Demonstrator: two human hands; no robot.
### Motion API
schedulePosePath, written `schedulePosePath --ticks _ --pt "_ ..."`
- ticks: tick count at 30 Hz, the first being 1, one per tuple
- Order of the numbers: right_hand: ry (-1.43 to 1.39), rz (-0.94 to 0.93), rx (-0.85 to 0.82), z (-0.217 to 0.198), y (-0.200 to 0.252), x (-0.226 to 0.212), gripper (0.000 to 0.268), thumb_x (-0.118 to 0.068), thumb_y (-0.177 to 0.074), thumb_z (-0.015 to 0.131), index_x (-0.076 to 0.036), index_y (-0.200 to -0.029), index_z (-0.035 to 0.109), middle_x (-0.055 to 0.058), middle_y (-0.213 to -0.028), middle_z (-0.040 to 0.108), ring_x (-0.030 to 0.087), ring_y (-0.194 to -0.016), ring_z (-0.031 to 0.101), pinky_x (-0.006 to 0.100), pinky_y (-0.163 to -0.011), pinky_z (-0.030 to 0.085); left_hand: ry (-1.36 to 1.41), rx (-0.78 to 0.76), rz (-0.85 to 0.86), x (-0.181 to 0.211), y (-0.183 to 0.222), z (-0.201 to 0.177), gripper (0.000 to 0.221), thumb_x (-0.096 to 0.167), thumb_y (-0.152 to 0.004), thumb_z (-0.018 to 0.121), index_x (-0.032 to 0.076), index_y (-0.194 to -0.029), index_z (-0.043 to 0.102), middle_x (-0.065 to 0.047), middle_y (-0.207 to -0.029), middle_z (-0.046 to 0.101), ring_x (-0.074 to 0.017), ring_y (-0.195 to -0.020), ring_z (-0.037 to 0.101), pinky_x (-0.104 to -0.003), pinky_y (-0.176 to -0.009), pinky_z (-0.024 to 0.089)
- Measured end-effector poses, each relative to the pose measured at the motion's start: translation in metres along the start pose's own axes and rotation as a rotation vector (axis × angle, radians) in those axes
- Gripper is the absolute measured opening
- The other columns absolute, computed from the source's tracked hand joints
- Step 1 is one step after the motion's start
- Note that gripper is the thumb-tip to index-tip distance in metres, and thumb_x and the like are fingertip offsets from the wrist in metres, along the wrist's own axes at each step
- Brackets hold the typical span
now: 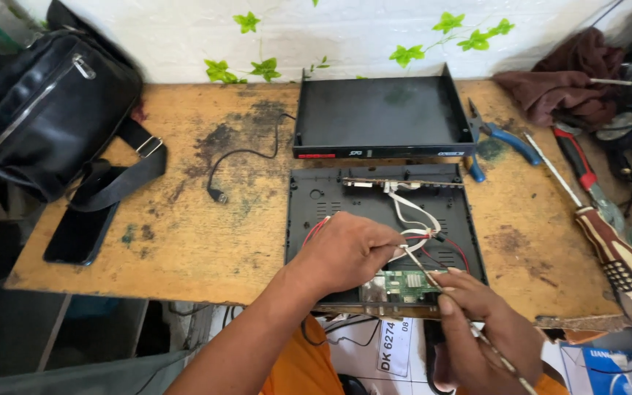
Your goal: The person is repairing the internal components of an electronic device by probing the circuit board with a screwdriver and adjusting internal wiring.
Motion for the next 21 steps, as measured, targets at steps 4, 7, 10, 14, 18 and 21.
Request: schedulePosePath --ticks 4,7,10,14,18,21 --pt "-0.040 -0.042 -0.046 -0.001 -0.001 0.006 0.014 -0.010 -0.092 0.065 0.000 -0.094 0.074 0.011 -0.109 0.079 0.027 -0.112 0.076 0.040 -0.110 0.055 0.001 -0.004 0.002 -0.001 0.001 0.002 0.013 0.006 -0.093 0.064 0.010 -0.082 0.070 -0.002 -0.064 0.066 -0.0202 -0.056 0.062 -0.037 -0.051 0.042" --pt "-0.087 -0.083 -0.039 -0.005 -0.003 0.005 0.015 -0.011 -0.093 0.064 0.000 -0.097 0.073 0.012 -0.106 0.079 0.025 -0.107 0.077 0.042 -0.110 0.057 0.006 -0.003 -0.012 -0.002 0.000 0.002 0.016 0.012 -0.095 0.066 0.011 -0.080 0.067 -0.002 -0.062 0.063 -0.0204 -0.054 0.057 -0.037 -0.052 0.041" --pt "-0.008 0.036 -0.134 -0.009 0.000 0.010 0.018 -0.019 -0.091 0.066 -0.009 -0.099 0.079 0.005 -0.110 0.082 0.026 -0.123 0.073 0.038 -0.108 0.054 -0.010 -0.021 -0.039 -0.002 -0.001 0.003 0.011 0.018 -0.095 0.068 0.012 -0.088 0.075 -0.001 -0.070 0.072 -0.0212 -0.062 0.067 -0.037 -0.056 0.046" --pt "-0.397 -0.016 -0.106 -0.044 -0.009 0.033 0.027 -0.027 -0.101 0.054 -0.006 -0.101 0.071 0.019 -0.120 0.076 0.032 -0.119 0.075 0.042 -0.107 0.057 -0.037 -0.059 -0.069 -0.001 -0.003 0.002 0.012 0.019 -0.095 0.067 0.012 -0.087 0.073 -0.002 -0.069 0.070 -0.0247 -0.062 0.067 -0.040 -0.054 0.044" --pt "-0.088 0.145 0.205 -0.068 -0.038 -0.018 0.061 -0.028 -0.116 0.032 0.009 -0.077 0.062 0.020 -0.070 0.069 0.024 -0.056 0.063 0.029 -0.055 0.049 0.019 -0.108 -0.161 0.003 -0.005 -0.002 0.026 0.017 -0.098 0.067 0.013 -0.072 0.060 -0.001 -0.056 0.052 -0.0162 -0.051 0.045 -0.036 -0.051 0.032" --pt "-0.150 0.595 0.026 -0.077 -0.077 0.037 0.028 -0.019 -0.104 0.048 -0.014 -0.130 0.058 0.001 -0.056 0.029 0.014 -0.044 0.030 0.033 -0.035 0.027 0.016 -0.138 -0.173 0.002 -0.006 -0.001 0.039 0.014 -0.099 0.067 0.014 -0.066 0.044 -0.001 -0.054 0.042 -0.0163 -0.051 0.038 -0.035 -0.053 0.029"
Point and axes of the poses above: each hand's wrist, its own y-axis away from the middle knuckle, its own z-axis out of the palm, x = y × z, the point moved 2 cm from there along -y, towards the middle knuckle
